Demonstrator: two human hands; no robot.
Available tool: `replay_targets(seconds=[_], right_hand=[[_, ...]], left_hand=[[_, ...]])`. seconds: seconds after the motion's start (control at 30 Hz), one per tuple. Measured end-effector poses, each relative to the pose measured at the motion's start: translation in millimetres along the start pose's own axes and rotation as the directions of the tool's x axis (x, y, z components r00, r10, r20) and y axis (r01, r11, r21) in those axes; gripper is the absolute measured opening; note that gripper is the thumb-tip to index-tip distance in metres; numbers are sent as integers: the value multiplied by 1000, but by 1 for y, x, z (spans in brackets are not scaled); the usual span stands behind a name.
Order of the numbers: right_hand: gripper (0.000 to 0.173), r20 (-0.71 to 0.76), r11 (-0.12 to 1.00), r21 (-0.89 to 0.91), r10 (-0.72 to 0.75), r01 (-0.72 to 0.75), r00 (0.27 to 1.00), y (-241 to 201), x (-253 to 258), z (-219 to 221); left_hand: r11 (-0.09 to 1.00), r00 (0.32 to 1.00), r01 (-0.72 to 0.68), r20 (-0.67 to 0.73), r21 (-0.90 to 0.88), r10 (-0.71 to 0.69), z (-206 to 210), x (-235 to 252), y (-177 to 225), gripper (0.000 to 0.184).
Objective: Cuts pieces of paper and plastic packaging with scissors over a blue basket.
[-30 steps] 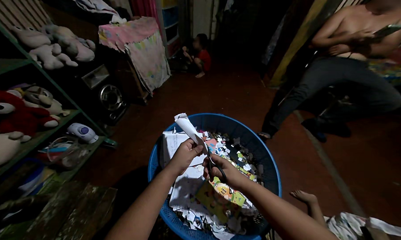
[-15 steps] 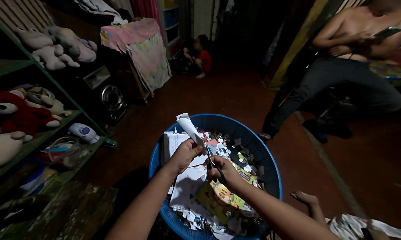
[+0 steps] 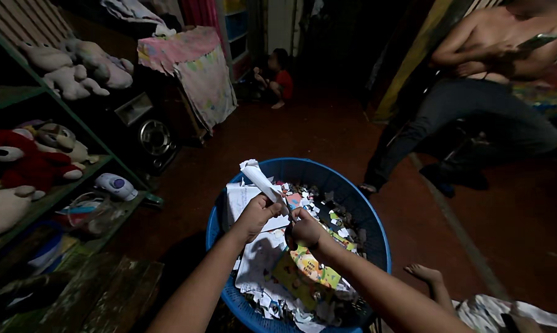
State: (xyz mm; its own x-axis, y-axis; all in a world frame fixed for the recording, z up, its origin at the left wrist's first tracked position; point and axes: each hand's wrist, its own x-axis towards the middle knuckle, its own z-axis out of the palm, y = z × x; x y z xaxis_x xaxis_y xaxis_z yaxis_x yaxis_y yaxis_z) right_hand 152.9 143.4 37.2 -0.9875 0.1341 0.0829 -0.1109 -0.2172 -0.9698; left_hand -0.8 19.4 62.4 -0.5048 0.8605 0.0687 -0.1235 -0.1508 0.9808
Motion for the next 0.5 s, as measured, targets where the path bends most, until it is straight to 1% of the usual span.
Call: replay_targets(seconds=[0.07,0.13,0.2,0.27,0.3,0.37,0.43,0.5], right_hand=[[69,-2,1000,20,-8,8,1000,1,0,-1],[68,6,1000,28,-10,10,1000,1,-2,-2],[66,-4,1000,27,-6,6,1000,1,-2,-1],[63,-24,1000,-3,11,-11,1000,0,-3,1],[62,-32,1000,-21,16,-17,999,0,-3,2],[61,-30,999,-42,15,-16,999,1,-3,3],[65,-21,999,-49,8,-9,1000,3,-2,2],[69,-15,999,-34,-1,0,1000,4,-2,3]], left_hand=[[1000,1000,4,-21,14,-4,2,-1,2,27],[1000,1000,-1,-11,21,1,3,-1,1,28],[1000,999,-5,44,19,4,3,-2,0,31],[1000,994,10,109,10,-11,5,-3,0,41],[1000,993,17,120,5,-18,6,-3,-1,43],[1000,993,20,113,8,-21,7,-3,-2,40],[1000,994,13,110,23,-16,6,-3,-1,37],[999,990,24,137,36,-28,4,-3,1,37]])
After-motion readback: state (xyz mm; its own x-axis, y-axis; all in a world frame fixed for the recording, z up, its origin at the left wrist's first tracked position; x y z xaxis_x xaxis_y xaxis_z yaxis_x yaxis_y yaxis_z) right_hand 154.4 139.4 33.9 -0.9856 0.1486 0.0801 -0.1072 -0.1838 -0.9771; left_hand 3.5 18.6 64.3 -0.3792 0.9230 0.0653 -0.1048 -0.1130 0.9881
